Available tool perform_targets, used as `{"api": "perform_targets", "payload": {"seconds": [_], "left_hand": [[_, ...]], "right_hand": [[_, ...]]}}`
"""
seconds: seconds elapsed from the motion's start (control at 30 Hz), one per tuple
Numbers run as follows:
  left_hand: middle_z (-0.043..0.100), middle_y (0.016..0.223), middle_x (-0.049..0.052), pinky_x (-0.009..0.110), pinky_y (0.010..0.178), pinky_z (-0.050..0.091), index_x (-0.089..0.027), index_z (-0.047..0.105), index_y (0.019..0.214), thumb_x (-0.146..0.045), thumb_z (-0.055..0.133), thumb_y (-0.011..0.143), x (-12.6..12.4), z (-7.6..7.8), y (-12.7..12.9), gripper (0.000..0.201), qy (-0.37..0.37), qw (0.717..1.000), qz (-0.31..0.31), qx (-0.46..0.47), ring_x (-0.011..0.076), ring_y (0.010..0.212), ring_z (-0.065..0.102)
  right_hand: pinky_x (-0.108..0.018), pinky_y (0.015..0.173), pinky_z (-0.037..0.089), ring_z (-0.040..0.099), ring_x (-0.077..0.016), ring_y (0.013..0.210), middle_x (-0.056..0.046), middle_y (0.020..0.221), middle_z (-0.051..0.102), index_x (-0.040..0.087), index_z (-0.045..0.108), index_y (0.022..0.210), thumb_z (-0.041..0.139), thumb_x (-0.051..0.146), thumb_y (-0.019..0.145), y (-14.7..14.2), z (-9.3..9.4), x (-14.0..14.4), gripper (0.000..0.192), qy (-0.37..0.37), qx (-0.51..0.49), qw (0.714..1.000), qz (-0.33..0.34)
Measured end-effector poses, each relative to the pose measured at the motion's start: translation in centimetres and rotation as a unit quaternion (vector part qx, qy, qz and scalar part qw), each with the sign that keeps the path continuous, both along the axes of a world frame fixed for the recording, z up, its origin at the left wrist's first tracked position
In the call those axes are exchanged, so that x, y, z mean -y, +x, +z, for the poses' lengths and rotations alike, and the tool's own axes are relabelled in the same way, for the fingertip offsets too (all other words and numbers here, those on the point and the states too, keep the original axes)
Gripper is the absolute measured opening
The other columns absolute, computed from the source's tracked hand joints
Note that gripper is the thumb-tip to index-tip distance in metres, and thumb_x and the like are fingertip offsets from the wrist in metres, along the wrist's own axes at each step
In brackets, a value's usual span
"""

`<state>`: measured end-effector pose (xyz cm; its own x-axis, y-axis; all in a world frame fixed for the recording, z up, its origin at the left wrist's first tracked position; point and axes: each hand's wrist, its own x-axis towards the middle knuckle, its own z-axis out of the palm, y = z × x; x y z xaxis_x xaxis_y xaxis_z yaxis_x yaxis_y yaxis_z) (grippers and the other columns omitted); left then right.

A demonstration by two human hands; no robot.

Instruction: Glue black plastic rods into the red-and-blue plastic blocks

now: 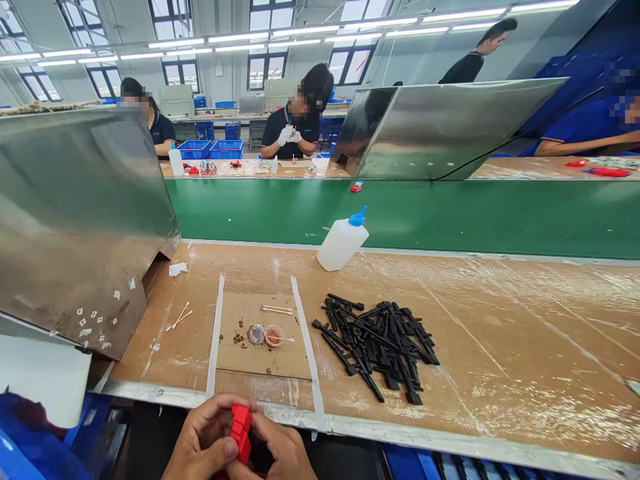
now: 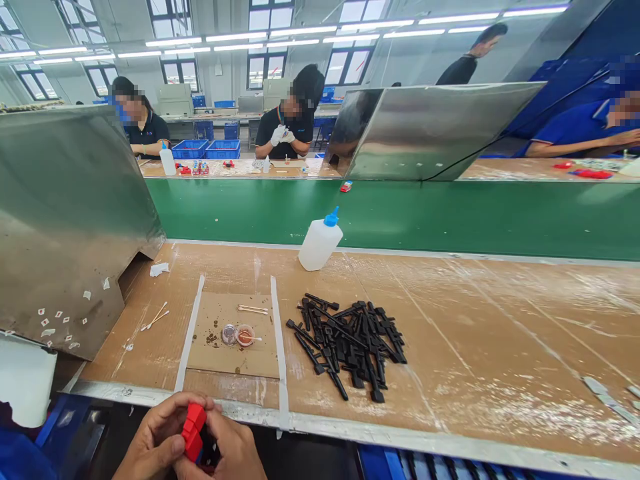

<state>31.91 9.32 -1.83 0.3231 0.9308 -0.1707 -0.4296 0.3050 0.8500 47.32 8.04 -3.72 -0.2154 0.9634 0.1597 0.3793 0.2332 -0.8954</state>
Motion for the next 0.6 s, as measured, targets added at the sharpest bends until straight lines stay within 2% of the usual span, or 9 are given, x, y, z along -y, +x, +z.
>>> {"api": "perform_targets", "payload": {"seconds": [0.17, 0.37, 0.43, 0.6], "left_hand": [[0.077, 0.111, 0.014, 0.043, 0.098, 0.05, -0.022, 0.078, 0.109, -0.046, 0.091, 0.061, 0.1, -0.4, -0.2, 0.055, -0.001, 1.0, -0.02, 0.011, 0.0344, 0.108, 0.069], [0.078, 0.107, 0.016, 0.045, 0.1, 0.049, -0.019, 0.078, 0.11, -0.049, 0.089, 0.063, 0.4, -1.1, -0.4, 0.057, -0.009, 1.0, -0.004, 0.015, 0.0341, 0.106, 0.07], [0.078, 0.106, 0.015, 0.046, 0.102, 0.048, -0.019, 0.077, 0.111, -0.048, 0.089, 0.064, 0.5, -1.3, -0.3, 0.056, -0.01, 1.0, -0.001, 0.019, 0.0335, 0.105, 0.07], [0.074, 0.107, 0.012, 0.041, 0.098, 0.05, -0.022, 0.077, 0.109, -0.045, 0.09, 0.064, 0.3, -1.5, -0.2, 0.052, 0.001, 1.0, 0.003, 0.026, 0.0314, 0.106, 0.067]], "right_hand": [[-0.021, 0.066, 0.054, 0.07, -0.0172, 0.069, -0.002, 0.081, 0.071, 0.02, 0.059, 0.109, 0.058, 0.028, 0.085, 0.4, -1.2, -0.1, 0.025, 0.124, 0.036, 0.991, 0.036], [-0.022, 0.052, 0.046, 0.062, -0.0142, 0.054, 0.002, 0.067, 0.06, 0.019, 0.051, 0.095, 0.053, 0.025, 0.086, 0.1, -2.6, -0.1, 0.01, 0.238, 0.097, 0.966, 0.012], [-0.021, 0.051, 0.046, 0.062, -0.0139, 0.053, 0.002, 0.066, 0.06, 0.02, 0.05, 0.092, 0.053, 0.025, 0.085, 0.1, -2.7, -0.1, 0.009, 0.24, 0.097, 0.966, 0.007], [-0.023, 0.063, 0.055, 0.07, -0.0176, 0.068, -0.001, 0.081, 0.069, 0.021, 0.055, 0.102, 0.06, 0.022, 0.079, 0.3, -1.3, -0.1, 0.023, 0.146, 0.083, 0.986, 0.013]]}}
